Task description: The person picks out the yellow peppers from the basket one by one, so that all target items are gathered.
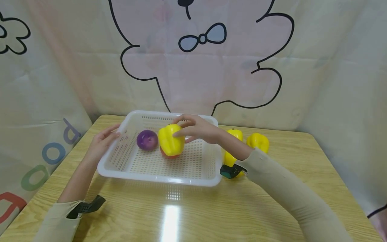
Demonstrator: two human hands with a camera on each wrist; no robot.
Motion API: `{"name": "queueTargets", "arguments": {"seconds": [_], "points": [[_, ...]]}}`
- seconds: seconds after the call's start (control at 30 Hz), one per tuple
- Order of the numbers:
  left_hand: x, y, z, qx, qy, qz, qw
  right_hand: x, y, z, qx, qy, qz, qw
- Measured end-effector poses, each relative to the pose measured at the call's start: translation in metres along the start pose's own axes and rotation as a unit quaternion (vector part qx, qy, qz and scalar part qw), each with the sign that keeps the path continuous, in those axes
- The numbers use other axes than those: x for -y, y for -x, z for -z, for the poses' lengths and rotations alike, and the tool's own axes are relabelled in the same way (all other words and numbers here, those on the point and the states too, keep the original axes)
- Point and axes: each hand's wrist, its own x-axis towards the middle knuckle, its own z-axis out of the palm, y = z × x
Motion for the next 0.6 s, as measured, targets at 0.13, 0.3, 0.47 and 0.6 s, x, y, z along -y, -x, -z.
{"name": "queueTargets", "arguments": {"seconds": [0.13, 0.3, 0.47, 0.6], "points": [[0.000, 0.000, 0.001, 0.006, 0.015, 0.003, 0.9999, -0.001, 0.004, 0.002, -0.005, -0.004, 0.003, 1.0000], [0.000, 0.000, 0.002, 0.016, 0.050, 0.002, 0.9986, -0.004, 0.012, 0.003, -0.012, -0.002, 0.004, 0.9999], [0.001, -0.001, 0.003, 0.013, 0.041, 0.000, 0.9991, -0.007, 0.017, 0.005, -0.021, -0.008, 0.010, 0.9997], [0.000, -0.002, 0.003, 0.011, 0.027, 0.000, 0.9996, -0.011, 0.020, 0.006, -0.022, -0.010, 0.015, 0.9996]]}}
